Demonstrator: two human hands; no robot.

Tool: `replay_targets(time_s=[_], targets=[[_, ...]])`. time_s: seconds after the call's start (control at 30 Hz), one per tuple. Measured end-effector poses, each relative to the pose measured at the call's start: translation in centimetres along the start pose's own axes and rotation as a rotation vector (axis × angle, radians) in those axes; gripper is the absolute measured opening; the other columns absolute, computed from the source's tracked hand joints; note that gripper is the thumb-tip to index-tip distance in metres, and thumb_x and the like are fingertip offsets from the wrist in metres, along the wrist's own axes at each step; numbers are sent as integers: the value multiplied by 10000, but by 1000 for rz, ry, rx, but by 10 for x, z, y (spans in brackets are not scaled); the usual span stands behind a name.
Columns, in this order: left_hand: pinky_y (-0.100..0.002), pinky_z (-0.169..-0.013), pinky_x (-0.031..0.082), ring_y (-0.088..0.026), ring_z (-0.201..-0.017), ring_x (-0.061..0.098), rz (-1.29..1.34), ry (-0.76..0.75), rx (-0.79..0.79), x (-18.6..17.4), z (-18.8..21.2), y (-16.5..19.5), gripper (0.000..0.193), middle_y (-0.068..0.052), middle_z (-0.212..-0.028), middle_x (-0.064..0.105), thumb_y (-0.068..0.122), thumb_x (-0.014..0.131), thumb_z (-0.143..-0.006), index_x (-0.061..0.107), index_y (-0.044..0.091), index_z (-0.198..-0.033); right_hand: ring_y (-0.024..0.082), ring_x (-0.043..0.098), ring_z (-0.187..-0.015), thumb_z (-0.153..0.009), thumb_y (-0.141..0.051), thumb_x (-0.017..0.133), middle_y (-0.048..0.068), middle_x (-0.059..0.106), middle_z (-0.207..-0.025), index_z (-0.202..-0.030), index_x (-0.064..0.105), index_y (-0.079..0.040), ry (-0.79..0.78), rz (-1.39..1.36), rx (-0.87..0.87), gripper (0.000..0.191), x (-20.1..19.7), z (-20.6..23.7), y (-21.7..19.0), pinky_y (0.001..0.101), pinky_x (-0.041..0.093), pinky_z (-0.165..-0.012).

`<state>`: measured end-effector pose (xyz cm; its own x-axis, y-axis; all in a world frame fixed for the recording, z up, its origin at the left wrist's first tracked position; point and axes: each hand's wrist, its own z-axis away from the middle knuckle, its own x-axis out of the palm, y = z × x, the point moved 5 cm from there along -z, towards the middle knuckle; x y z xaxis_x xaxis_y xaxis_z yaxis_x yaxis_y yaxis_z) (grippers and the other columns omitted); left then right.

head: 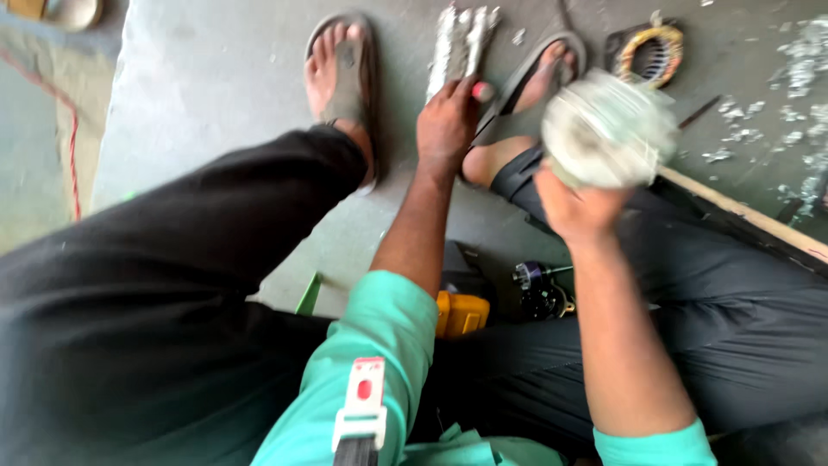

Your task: The person sits on the floor and dismantles an electric motor. They strike the motor rotor with a hammer, pull the aluminum armature out of the stator laminations, and peel and tear the remaining insulation and winding material off the core by hand.

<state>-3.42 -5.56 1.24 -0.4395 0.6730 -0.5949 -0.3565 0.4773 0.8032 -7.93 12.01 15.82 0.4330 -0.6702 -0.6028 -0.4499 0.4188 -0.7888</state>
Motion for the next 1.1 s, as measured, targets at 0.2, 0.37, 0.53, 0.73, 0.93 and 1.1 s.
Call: replay_targets(time_s=[0.2, 0.37, 0.53, 0.73, 0.93, 1.1], targets=[[-441, -806, 576, -321, -958, 713, 3, -19, -2, 1, 0, -2, 289, -58, -1110, 723, 198, 713, -917, 670, 176, -1202, 409, 636, -669, -838, -144, 746, 216, 635, -713, -721, 617, 17, -142, 358, 41, 238, 36, -1, 23, 503, 510, -652], [-432, -822, 581, -322, -959, 709, -11, 1, 58, 1, -2, -4, 284, -63, -1119, 717, 208, 737, -908, 673, 156, -1179, 408, 664, -648, -797, -147, 733, 199, 650, -689, -703, 616, 29, -226, 248, 429, 231, 66, 2, 89, 495, 534, -629], [-435, -822, 580, -329, -951, 709, 57, -2, 46, -1, -2, -6, 271, -61, -1097, 718, 257, 757, -924, 692, 154, -1166, 427, 662, -802, -835, -75, 710, 209, 700, -882, -962, 707, 37, -139, 225, -5, 169, 18, 2, 33, 491, 525, -726], [-437, -840, 572, -322, -967, 707, -10, -34, -7, -1, -1, -7, 294, -58, -1106, 720, 247, 739, -911, 698, 170, -1191, 342, 602, -661, -933, -184, 678, 144, 628, -818, -950, 587, -74, -58, 20, 119, 144, -7, 21, 18, 444, 498, -649], [-428, -892, 571, -321, -1031, 701, 46, -1, 95, -3, -1, -10, 336, -79, -1146, 715, 175, 739, -866, 684, 149, -1196, 369, 635, -670, -839, -154, 797, 151, 618, -712, -763, 633, -33, -98, 331, 280, 218, 76, 22, 102, 429, 509, -623], [-433, -929, 559, -338, -1048, 687, 54, -15, 67, 0, 6, -16, 336, -95, -1138, 714, 151, 775, -882, 692, 142, -1207, 164, 473, -594, -860, 1, 711, 20, 525, -689, -731, 472, -71, 97, -222, 713, 281, 37, 26, 96, 331, 385, -526]])
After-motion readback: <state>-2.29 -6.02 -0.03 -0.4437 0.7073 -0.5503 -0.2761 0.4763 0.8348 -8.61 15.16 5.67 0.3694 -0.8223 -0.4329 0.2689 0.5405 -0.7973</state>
